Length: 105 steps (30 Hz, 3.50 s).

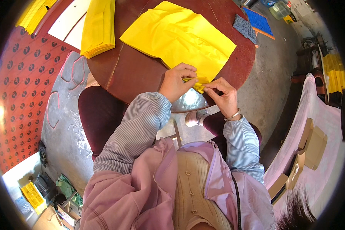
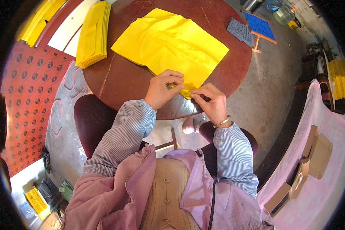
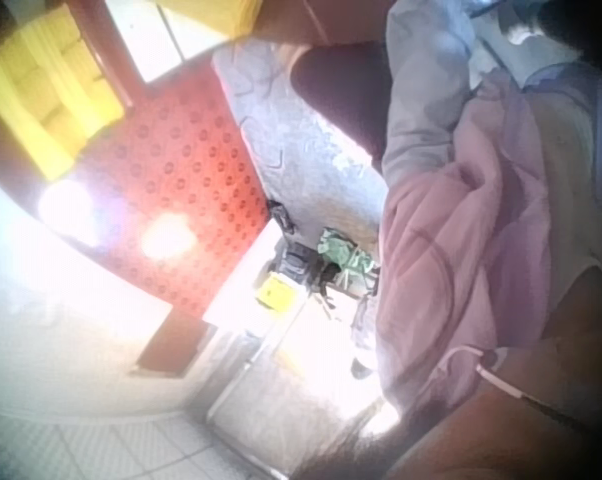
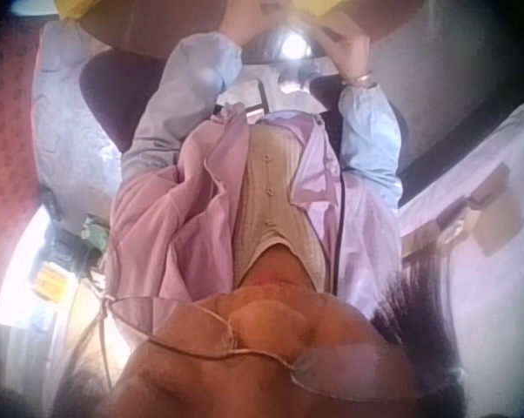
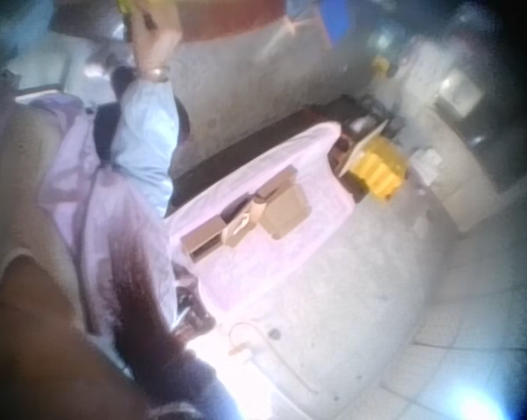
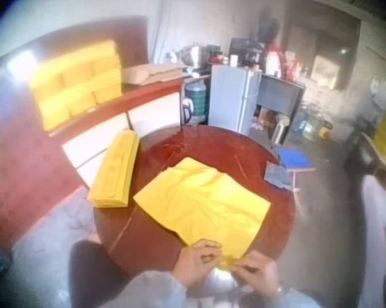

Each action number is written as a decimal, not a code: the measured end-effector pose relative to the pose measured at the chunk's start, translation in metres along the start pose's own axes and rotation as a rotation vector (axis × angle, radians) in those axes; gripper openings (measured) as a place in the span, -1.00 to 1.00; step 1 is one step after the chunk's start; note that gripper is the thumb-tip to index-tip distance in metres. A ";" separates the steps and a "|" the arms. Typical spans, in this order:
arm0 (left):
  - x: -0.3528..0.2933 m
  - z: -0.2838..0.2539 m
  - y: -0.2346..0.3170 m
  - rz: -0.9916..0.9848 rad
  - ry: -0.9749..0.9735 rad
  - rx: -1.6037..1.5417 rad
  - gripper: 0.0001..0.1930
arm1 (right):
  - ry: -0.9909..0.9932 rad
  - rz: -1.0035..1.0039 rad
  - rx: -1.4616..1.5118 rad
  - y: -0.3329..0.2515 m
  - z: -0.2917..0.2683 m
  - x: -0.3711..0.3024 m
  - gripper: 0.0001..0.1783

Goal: The person folds yellow paper sheets on a round table, aligning edges and pressing creases. They stack the folded sheets and repeat the folding process on additional sheets.

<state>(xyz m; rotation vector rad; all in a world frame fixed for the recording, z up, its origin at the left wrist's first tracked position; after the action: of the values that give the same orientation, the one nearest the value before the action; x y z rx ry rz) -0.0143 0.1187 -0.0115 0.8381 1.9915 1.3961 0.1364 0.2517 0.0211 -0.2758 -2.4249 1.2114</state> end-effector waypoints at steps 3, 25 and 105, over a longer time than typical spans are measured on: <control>0.000 0.000 0.001 0.030 -0.003 -0.005 -0.85 | 0.012 0.052 -0.006 0.003 0.000 0.000 -0.84; 0.002 -0.002 -0.001 0.025 -0.033 -0.014 -0.86 | 0.078 -0.041 0.019 -0.002 0.002 0.000 -0.85; 0.003 -0.003 -0.004 0.104 -0.081 -0.055 -0.82 | 0.112 0.151 0.073 0.019 0.008 -0.002 -0.86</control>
<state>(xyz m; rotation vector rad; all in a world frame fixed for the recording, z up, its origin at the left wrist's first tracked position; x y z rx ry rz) -0.0185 0.1181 -0.0145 0.9696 1.8646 1.4444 0.1347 0.2573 0.0010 -0.4987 -2.2925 1.3088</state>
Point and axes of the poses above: each hand's wrist, its own x-axis towards the middle knuckle, its own z-axis out of the palm, y = z × x, the point moved 6 cm from there along x, towards the middle knuckle, and after that the axes turned 8 degrees about -z, right-handed, at the moved point
